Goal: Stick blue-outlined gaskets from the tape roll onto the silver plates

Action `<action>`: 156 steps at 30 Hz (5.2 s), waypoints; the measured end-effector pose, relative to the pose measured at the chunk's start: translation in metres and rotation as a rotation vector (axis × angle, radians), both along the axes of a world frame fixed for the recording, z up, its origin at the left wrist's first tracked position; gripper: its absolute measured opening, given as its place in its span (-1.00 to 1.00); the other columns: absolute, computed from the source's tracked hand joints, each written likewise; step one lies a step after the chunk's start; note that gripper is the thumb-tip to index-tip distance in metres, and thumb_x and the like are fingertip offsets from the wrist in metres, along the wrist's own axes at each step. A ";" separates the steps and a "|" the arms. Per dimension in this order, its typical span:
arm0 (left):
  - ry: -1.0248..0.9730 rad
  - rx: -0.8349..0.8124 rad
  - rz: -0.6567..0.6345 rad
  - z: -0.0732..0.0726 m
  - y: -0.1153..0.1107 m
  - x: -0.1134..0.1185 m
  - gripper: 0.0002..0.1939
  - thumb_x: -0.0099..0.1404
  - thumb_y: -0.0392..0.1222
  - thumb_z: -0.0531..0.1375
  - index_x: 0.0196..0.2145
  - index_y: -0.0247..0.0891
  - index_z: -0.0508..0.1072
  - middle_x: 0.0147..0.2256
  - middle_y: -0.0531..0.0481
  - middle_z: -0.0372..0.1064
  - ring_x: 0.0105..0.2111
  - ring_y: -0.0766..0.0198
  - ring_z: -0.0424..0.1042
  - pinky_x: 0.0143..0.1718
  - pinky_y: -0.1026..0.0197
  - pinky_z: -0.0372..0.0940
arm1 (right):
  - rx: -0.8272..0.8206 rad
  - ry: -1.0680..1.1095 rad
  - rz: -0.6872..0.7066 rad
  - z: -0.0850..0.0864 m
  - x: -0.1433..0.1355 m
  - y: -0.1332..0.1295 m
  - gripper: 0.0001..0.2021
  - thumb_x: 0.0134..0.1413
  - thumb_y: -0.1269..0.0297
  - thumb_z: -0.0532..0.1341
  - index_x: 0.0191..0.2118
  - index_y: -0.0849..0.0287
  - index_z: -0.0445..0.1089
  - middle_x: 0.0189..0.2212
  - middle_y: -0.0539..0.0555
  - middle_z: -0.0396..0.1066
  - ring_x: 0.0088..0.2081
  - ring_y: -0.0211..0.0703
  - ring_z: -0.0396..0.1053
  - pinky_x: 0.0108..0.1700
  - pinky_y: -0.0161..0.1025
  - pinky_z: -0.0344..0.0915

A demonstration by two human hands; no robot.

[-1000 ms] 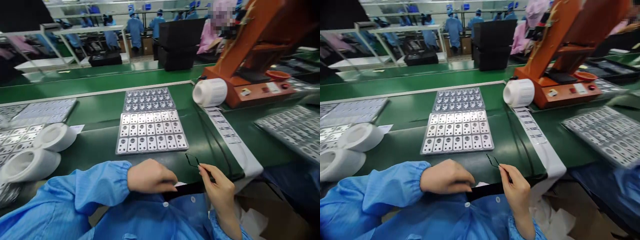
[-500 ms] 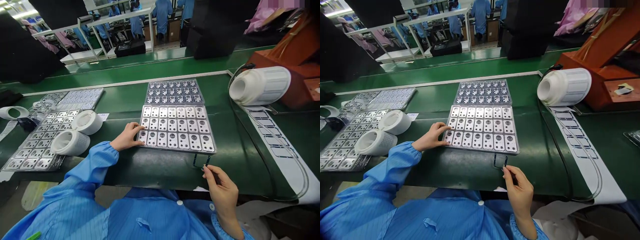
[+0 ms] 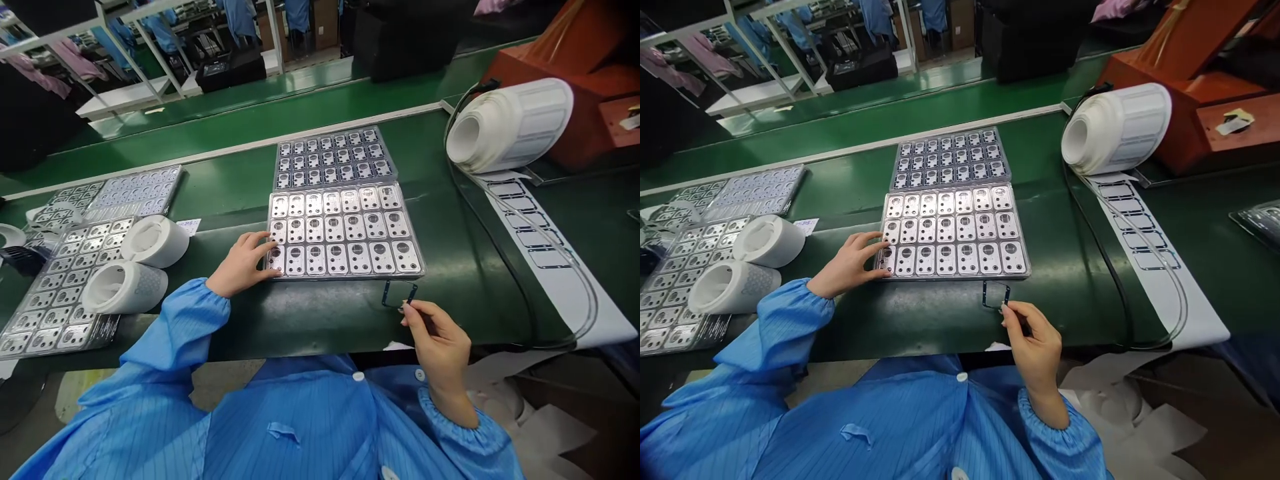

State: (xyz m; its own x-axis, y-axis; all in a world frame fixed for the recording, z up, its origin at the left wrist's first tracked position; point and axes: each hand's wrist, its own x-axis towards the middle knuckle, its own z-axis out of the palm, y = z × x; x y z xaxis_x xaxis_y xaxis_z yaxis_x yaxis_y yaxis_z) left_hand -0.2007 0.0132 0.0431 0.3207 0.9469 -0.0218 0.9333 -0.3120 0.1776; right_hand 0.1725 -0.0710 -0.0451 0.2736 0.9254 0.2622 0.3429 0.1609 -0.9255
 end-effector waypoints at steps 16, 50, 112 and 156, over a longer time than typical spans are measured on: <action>-1.052 -0.934 0.009 0.004 -0.023 0.150 -0.60 0.34 0.11 0.21 -0.12 -0.26 0.24 -0.46 0.04 0.46 -0.53 0.29 0.54 -0.68 0.43 0.22 | -0.064 0.194 -0.140 0.019 -0.008 -0.002 -0.77 0.09 0.08 0.38 -0.30 0.15 0.55 -0.49 0.01 0.52 -0.49 -0.22 0.49 -0.39 -0.26 0.49; -1.377 -1.109 0.037 -0.037 -0.014 0.190 -0.69 0.39 -0.05 0.23 -0.07 -0.31 0.33 -0.27 -0.06 0.50 -0.34 0.32 0.58 -0.42 0.39 0.43 | -0.110 -0.085 -0.104 0.027 -0.019 -0.018 -0.88 0.20 0.20 0.31 -0.26 0.11 0.54 -0.43 0.00 0.52 -0.46 -0.24 0.45 -0.37 -0.26 0.42; -1.316 -1.019 -0.048 -0.037 -0.014 0.189 -0.65 0.41 0.02 0.20 -0.05 -0.33 0.37 -0.33 -0.03 0.44 -0.33 0.31 0.56 -0.50 0.42 0.36 | -0.032 -0.193 -0.125 0.031 -0.022 -0.018 -0.89 0.22 0.23 0.28 -0.28 0.12 0.51 -0.40 0.04 0.56 -0.42 -0.18 0.51 -0.33 -0.21 0.50; -1.291 -1.055 -0.033 -0.037 -0.014 0.191 -0.74 0.47 -0.12 0.12 -0.01 -0.36 0.36 -0.32 -0.04 0.47 -0.36 0.35 0.58 -0.53 0.45 0.32 | 0.057 -0.184 -0.090 0.022 -0.015 -0.020 -0.94 0.17 0.38 0.33 -0.23 0.12 0.53 -0.35 0.02 0.56 -0.37 -0.21 0.52 -0.33 -0.28 0.46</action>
State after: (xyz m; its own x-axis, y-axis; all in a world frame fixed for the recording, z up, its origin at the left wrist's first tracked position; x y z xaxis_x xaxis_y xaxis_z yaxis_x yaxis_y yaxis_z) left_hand -0.0094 -0.0005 0.0063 0.6534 0.6828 -0.3270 0.0110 0.4232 0.9060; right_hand 0.1577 -0.0909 -0.0233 0.2969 0.8816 0.3669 0.5208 0.1725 -0.8360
